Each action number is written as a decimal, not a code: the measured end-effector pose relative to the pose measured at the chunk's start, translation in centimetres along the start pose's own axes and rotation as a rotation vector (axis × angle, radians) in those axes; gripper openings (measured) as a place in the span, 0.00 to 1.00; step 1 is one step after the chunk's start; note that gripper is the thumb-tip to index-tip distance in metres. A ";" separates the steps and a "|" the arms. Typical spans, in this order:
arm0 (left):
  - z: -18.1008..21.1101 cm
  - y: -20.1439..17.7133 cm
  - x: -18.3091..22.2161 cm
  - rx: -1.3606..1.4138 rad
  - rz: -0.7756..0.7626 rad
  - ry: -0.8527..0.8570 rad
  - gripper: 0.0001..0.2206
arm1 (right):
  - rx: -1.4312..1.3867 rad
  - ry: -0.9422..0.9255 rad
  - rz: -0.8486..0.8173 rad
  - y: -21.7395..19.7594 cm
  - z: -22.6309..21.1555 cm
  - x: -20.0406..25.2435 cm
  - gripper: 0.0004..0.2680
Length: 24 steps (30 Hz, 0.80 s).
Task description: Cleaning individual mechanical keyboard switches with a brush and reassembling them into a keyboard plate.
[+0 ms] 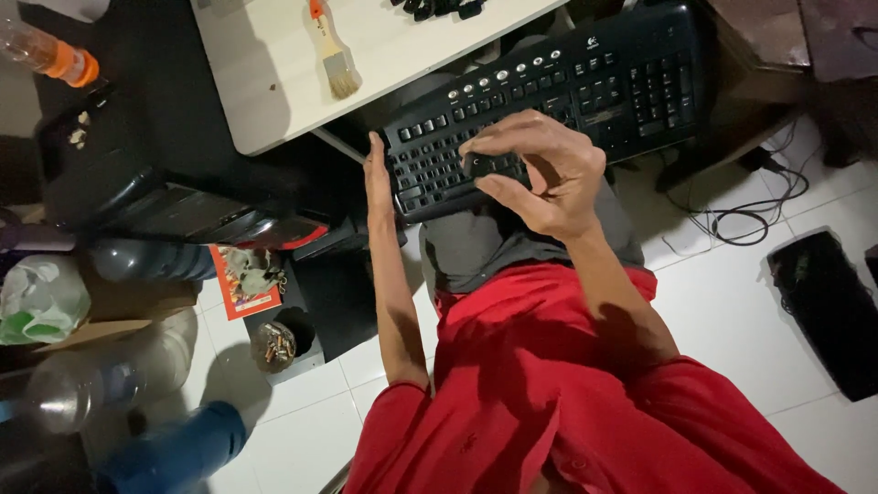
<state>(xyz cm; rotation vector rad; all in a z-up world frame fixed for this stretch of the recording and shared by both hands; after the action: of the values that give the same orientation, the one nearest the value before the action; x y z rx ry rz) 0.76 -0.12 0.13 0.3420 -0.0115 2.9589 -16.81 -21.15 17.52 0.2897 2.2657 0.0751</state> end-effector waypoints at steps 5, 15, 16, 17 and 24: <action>2.5 1.2 2.1 0.049 -0.024 0.023 0.42 | -0.011 0.009 0.010 0.2 -0.2 -0.1 0.10; -1.4 -1.3 -1.8 0.082 0.028 0.003 0.28 | -0.400 0.142 0.094 -1.9 3.1 -0.4 0.09; -0.6 -1.0 -1.4 0.072 0.042 -0.012 0.28 | -0.599 0.315 0.224 -3.2 4.2 0.2 0.08; 0.1 -0.7 -1.0 0.060 0.056 -0.026 0.28 | -0.800 0.483 0.361 -4.4 5.3 1.0 0.09; 3.5 1.4 -1.2 0.126 0.058 -0.008 0.30 | -1.117 0.737 0.639 -17.8 8.9 6.1 0.13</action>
<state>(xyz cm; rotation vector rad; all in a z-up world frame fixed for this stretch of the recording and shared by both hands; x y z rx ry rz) 2.49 -1.75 3.31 0.3767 0.1678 3.0229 -17.17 -37.43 4.53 0.3838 2.2967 1.9457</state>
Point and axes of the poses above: each hand's wrist, its own x-axis away from the middle knuckle, its own y-axis out of the palm, z = x × y, the point moved 2 cm from there along -x, towards the middle knuckle, and after that the axes turned 2 degrees about z, right-handed, at the moved point
